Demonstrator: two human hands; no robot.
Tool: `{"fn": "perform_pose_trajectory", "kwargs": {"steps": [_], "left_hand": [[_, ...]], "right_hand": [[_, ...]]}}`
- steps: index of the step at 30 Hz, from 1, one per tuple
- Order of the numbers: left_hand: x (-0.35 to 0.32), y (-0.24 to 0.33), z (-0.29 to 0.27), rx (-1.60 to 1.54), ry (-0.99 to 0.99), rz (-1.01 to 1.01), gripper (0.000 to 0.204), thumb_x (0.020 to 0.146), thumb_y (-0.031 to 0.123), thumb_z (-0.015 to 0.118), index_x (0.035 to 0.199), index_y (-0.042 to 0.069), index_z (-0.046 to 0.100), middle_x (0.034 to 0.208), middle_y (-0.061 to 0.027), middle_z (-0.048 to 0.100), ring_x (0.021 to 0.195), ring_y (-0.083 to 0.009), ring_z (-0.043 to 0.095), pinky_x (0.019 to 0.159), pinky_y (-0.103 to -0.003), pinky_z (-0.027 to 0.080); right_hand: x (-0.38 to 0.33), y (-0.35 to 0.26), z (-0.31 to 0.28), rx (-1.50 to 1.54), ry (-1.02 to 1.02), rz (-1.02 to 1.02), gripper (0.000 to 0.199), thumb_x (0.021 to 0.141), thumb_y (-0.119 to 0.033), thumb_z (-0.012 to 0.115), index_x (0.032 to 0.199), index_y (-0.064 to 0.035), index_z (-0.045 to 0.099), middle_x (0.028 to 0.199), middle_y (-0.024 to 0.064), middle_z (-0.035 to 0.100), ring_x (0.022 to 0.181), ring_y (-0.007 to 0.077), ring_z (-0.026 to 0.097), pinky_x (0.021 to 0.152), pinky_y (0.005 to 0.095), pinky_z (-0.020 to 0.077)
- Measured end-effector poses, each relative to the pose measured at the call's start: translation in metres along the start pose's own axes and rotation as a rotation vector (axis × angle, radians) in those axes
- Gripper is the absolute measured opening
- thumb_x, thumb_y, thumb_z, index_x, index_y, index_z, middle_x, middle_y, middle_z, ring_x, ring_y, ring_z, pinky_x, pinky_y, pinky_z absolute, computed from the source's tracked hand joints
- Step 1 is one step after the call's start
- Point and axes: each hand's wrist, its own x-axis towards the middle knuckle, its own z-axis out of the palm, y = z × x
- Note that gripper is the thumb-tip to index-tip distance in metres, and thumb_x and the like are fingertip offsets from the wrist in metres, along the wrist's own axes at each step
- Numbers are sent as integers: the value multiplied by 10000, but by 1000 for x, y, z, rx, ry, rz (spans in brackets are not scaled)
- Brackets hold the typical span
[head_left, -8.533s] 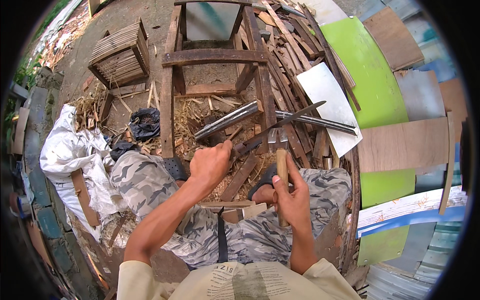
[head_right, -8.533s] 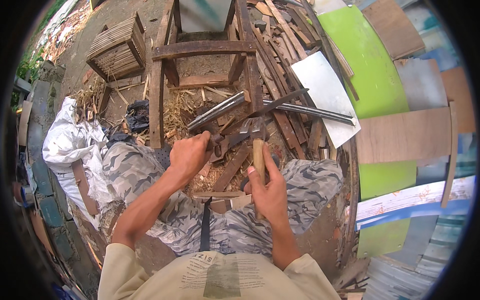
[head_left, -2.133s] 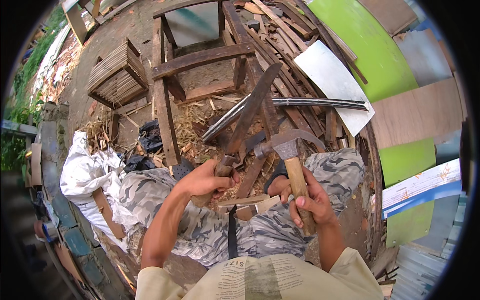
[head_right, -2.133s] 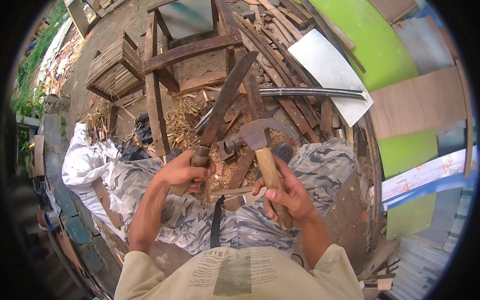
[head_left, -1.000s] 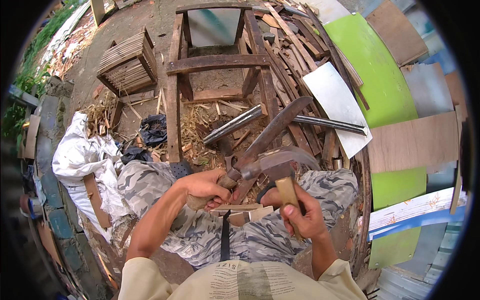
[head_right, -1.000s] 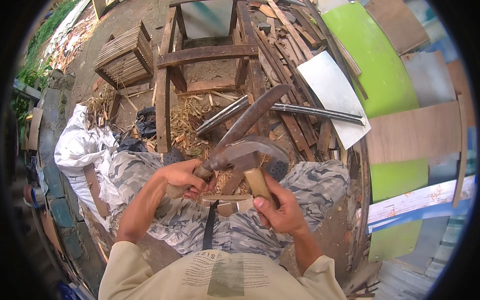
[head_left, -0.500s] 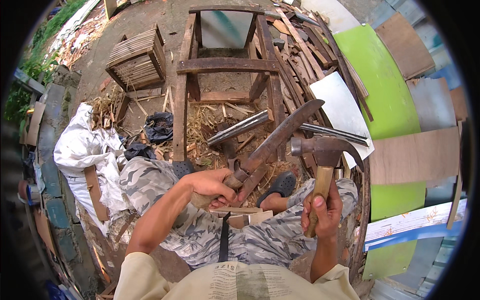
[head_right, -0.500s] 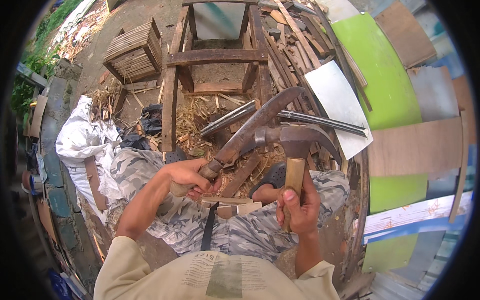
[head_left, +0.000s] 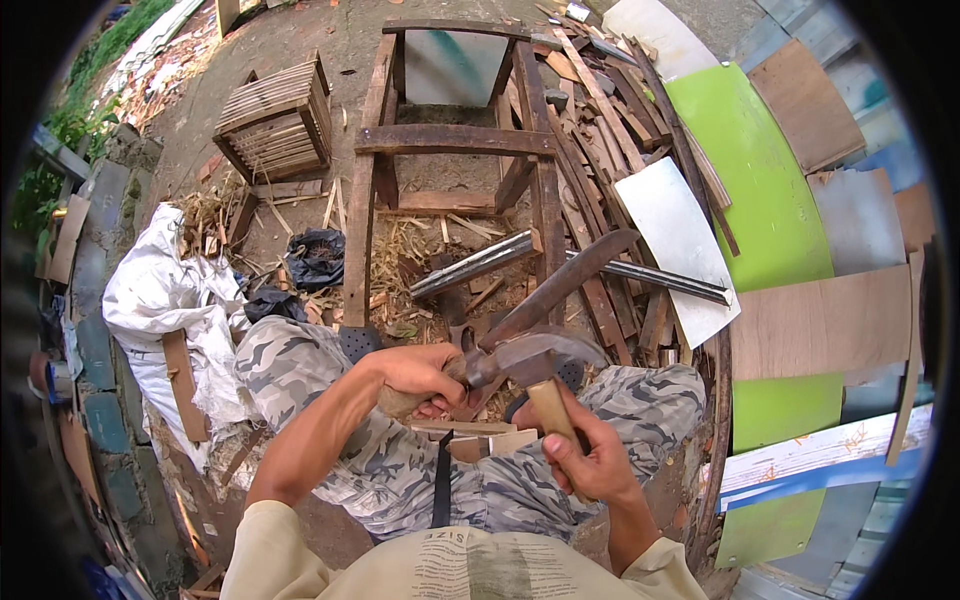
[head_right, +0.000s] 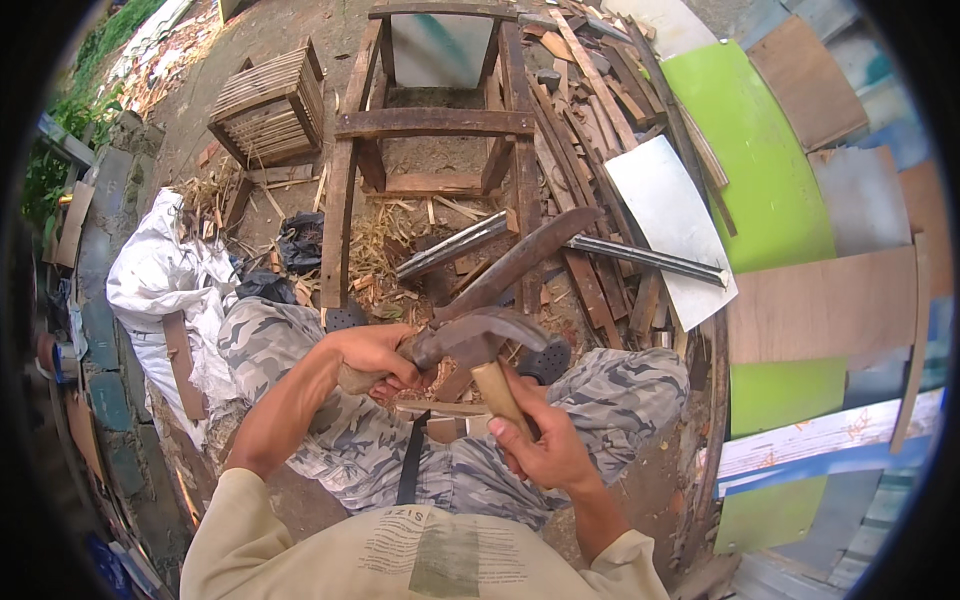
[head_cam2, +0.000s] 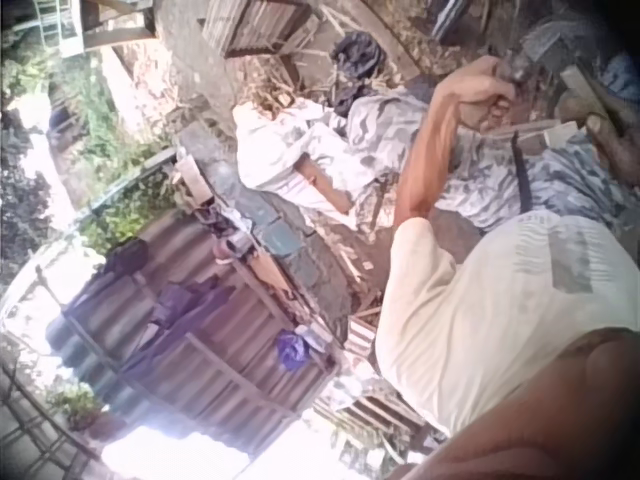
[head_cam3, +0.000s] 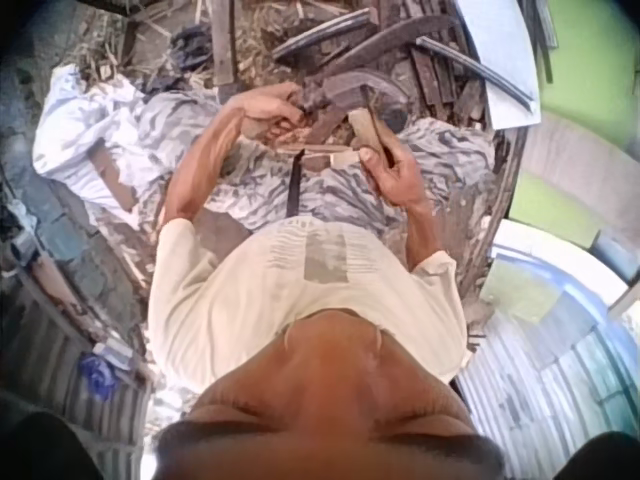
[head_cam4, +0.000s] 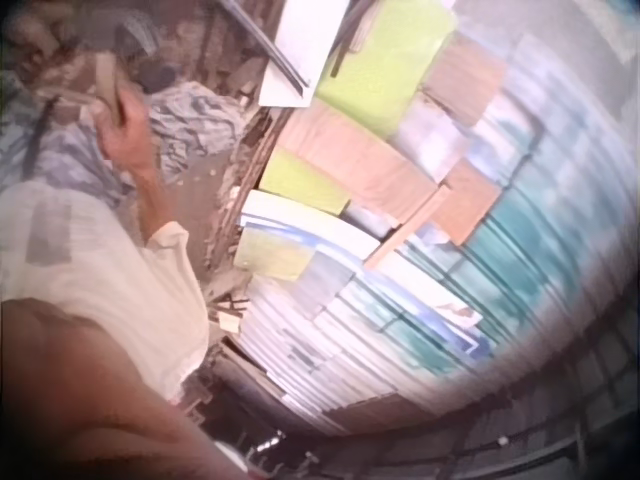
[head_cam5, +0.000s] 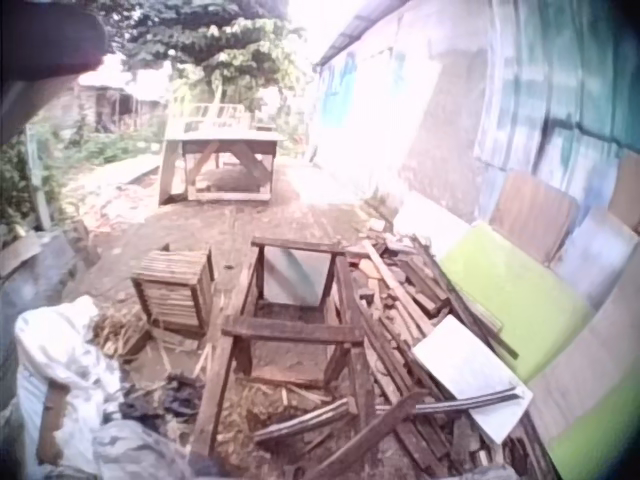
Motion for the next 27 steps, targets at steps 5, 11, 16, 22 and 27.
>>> {"fn": "perform_pose_trajectory", "kwargs": {"steps": [5,11,16,22,27], "left_hand": [[-4,-2,7,6,-30,32,153,804,17,643,940,-26,588,585,-13,455,465,-112,449,439,-283,371],[-6,8,10,37,-30,46,143,804,20,645,926,-21,582,593,-16,465,470,-112,456,441,-286,384],[-3,5,3,88,78,81,132,830,66,643,928,-7,593,605,-10,479,487,-113,489,443,-284,412],[-11,-5,4,-43,43,229,179,807,19,677,958,-21,590,664,-36,525,505,-111,504,438,-284,445],[-11,-5,5,-34,-44,289,229,823,56,742,979,-18,590,680,-43,535,517,-110,522,440,-282,451]], "right_hand": [[-1,-21,-5,211,224,-137,654,1018,-134,548,1583,-29,235,857,95,655,508,72,520,431,212,441],[-5,0,1,-33,73,-20,647,1001,-116,596,1571,-38,299,708,25,572,488,66,490,445,222,423],[-8,13,9,137,160,-35,670,986,-118,614,1564,-2,294,1016,86,620,521,70,509,452,229,439],[-25,25,7,263,420,-86,696,970,-89,599,1572,-7,261,920,95,642,516,79,532,428,236,458],[-32,34,12,300,409,-2,723,952,-88,615,1575,-12,256,987,133,673,541,77,547,436,231,463]]}}
